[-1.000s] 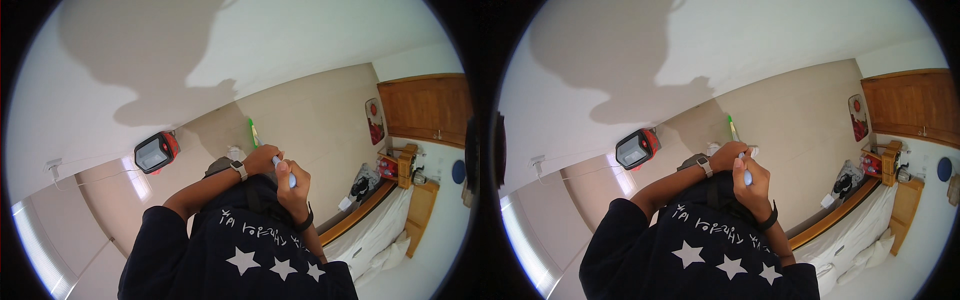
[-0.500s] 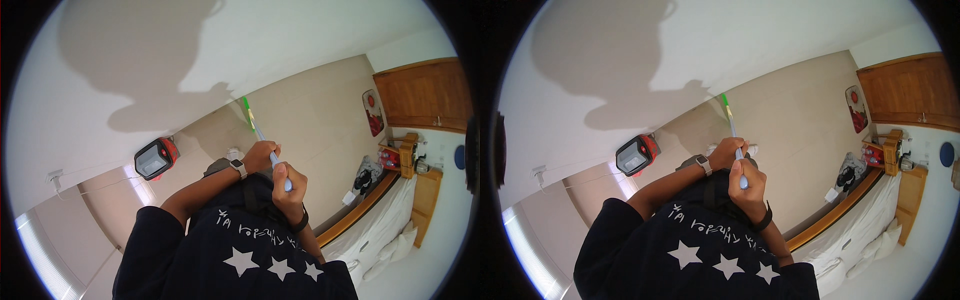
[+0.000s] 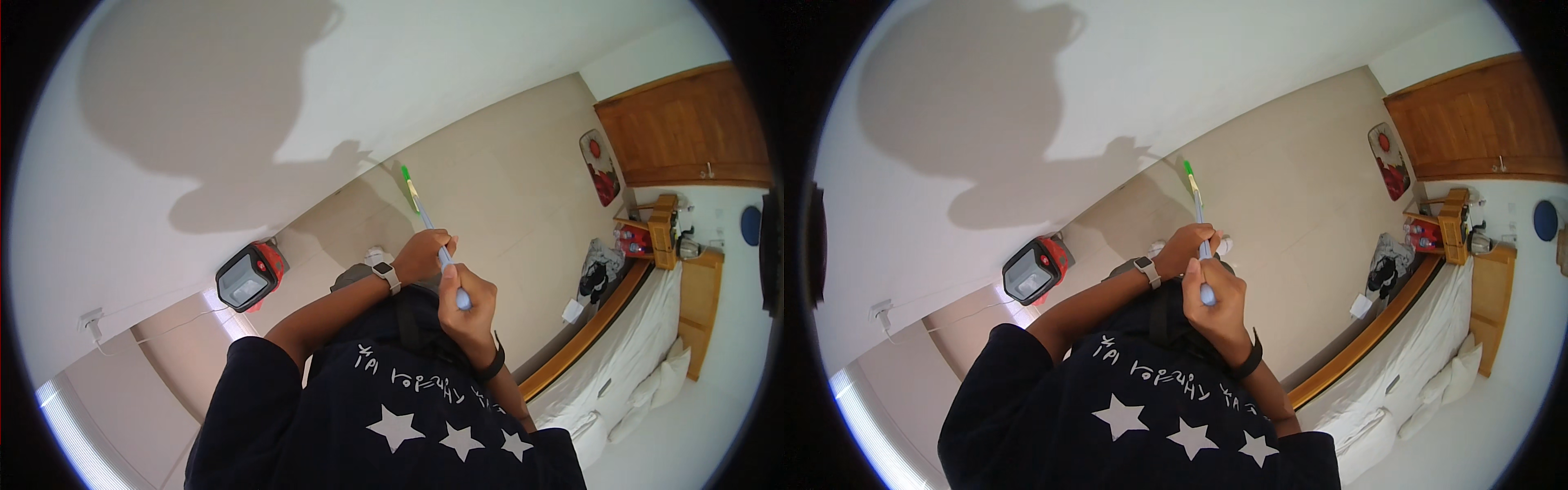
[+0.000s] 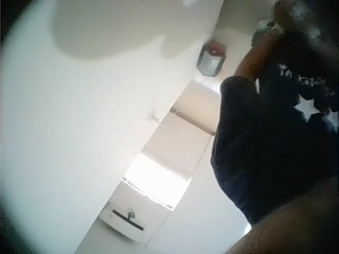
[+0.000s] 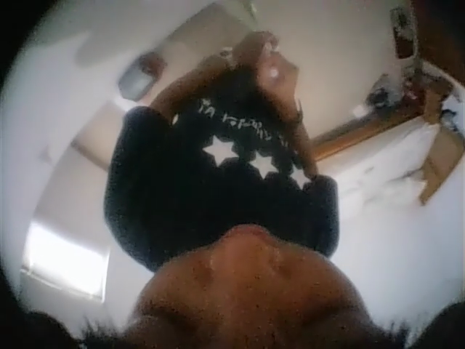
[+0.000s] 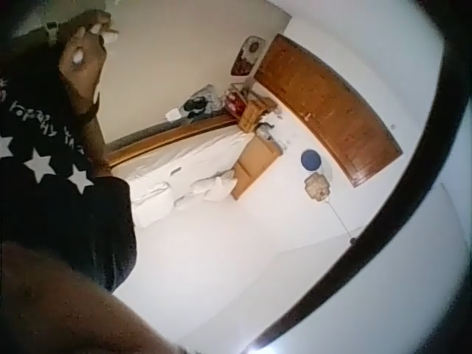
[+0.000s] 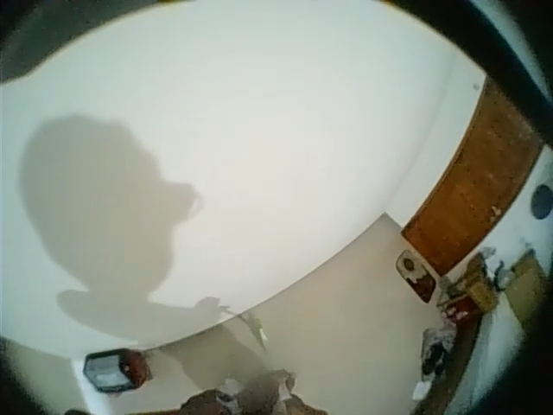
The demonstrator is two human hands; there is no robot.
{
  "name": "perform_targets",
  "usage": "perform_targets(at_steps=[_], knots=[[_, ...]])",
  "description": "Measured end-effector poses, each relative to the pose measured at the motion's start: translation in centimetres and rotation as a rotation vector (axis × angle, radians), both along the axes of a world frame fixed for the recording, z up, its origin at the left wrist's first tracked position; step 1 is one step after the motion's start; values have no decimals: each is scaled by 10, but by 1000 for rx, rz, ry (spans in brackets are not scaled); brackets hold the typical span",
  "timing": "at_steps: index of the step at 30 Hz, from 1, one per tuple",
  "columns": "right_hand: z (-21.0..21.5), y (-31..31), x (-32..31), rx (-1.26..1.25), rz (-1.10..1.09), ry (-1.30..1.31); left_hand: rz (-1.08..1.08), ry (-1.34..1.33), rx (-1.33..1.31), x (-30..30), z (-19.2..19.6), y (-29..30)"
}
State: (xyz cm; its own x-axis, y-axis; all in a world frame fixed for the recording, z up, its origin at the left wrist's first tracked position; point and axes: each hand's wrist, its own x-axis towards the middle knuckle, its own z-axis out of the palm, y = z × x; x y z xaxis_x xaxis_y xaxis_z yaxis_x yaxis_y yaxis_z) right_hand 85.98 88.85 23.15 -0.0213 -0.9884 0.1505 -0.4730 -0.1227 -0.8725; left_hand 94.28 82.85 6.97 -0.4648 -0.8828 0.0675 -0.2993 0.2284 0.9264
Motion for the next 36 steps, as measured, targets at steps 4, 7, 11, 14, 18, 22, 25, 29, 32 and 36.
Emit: perform_targets(at_steps=[4,7,11,14,18,22,25,29,32,36], knots=[[-20,-15,-1,77,39,-8,-147,159,120,-3,-37,1],[-65,-22,-16,203,137,-20,-282,265,162,-6,-69,4],[-80,-25,-27,310,154,-56,-313,199,217,-11,-99,-3],[-67,-26,-34,196,81,-65,-269,160,185,-20,-94,-1],[-27,-18,-40,238,96,-63,17,-38,-144,-21,-20,10],[8,4,-40,71,230,8,-138,336,-147,-11,35,10],[25,11,-33,100,348,69,-500,369,159,-6,51,13],[17,18,-28,64,342,125,-514,288,29,-16,59,13],[12,22,-27,-9,279,134,-419,335,-17,-24,65,15],[-16,10,-38,-113,226,142,-434,599,58,-27,56,5]])
